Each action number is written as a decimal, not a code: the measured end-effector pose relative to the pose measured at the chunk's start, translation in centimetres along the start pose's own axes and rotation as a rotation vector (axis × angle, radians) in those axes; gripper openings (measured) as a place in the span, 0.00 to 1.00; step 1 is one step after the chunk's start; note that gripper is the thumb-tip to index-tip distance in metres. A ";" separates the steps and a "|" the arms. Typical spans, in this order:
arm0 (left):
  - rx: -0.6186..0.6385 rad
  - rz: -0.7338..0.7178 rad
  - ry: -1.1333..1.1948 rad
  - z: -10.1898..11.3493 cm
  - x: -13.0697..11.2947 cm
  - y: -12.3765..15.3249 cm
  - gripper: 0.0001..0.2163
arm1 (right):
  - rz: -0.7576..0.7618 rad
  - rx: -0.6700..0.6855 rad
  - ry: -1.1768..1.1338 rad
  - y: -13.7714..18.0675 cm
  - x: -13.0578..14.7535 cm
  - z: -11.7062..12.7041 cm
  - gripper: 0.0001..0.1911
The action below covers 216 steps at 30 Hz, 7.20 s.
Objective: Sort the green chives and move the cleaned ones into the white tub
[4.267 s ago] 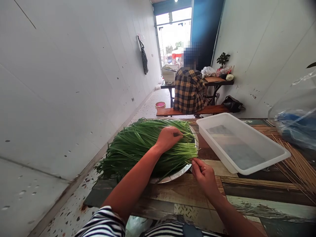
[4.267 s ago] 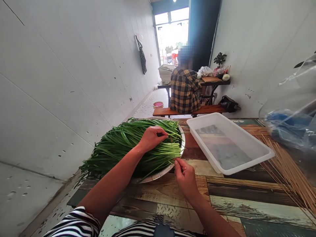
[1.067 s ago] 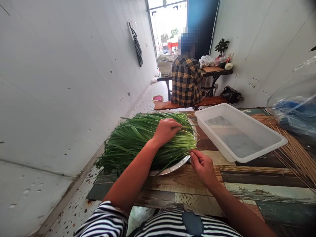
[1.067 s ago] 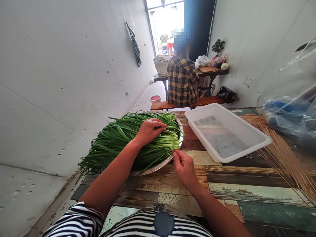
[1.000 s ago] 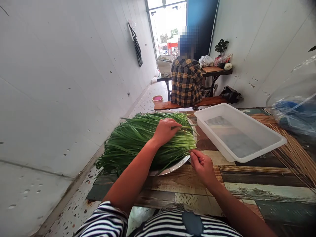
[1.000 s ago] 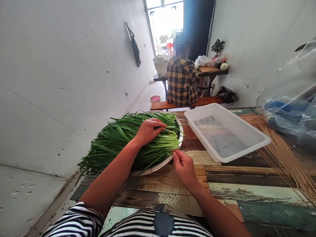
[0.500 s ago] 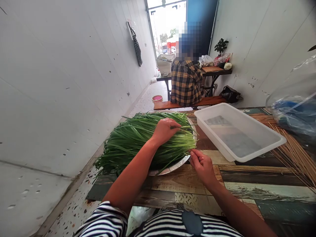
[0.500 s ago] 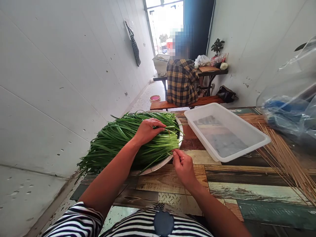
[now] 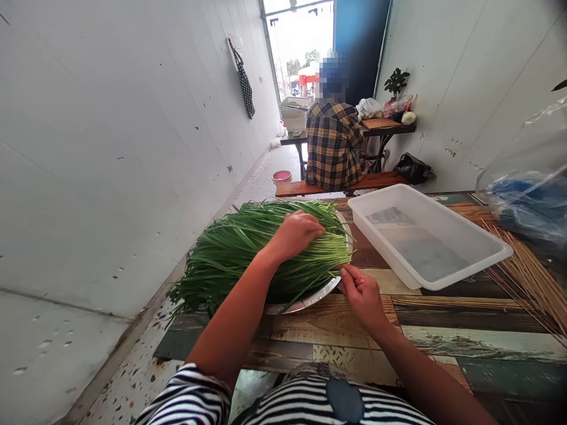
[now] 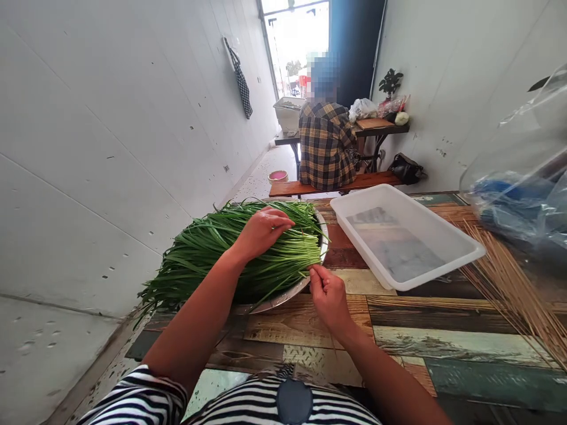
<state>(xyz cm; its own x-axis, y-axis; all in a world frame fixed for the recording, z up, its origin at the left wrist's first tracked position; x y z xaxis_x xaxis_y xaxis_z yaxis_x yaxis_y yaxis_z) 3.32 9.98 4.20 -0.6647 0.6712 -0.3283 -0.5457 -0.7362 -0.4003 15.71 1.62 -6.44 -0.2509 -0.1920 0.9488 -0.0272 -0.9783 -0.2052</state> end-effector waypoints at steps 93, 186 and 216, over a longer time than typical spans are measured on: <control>0.051 0.098 -0.072 -1.8 3.0 -1.1 0.07 | 0.004 -0.016 0.038 0.6 0.2 0.1 0.16; 0.153 0.260 0.422 -2.3 2.4 -1.1 0.12 | -0.065 0.014 -0.083 0.9 -0.8 -0.4 0.16; 0.183 0.186 0.427 -1.8 0.6 -0.6 0.10 | 0.007 -0.034 -0.020 1.0 -0.1 -0.4 0.16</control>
<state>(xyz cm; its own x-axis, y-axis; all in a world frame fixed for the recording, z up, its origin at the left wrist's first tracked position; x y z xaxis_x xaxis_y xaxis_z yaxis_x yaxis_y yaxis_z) 4.18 11.00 2.73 -0.5118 0.4746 -0.7161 -0.5439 -0.8242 -0.1575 15.35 0.68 -6.86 -0.2323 -0.2004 0.9518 -0.0586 -0.9739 -0.2193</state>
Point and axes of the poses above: each hand's wrist, its own y-axis away from the middle knuckle, its own z-axis out of the back of the hand, x = y × z, the point moved 8 cm from there along -y, towards the middle knuckle, and after that the axes turned 1 degree about y, right-handed, at the moved point
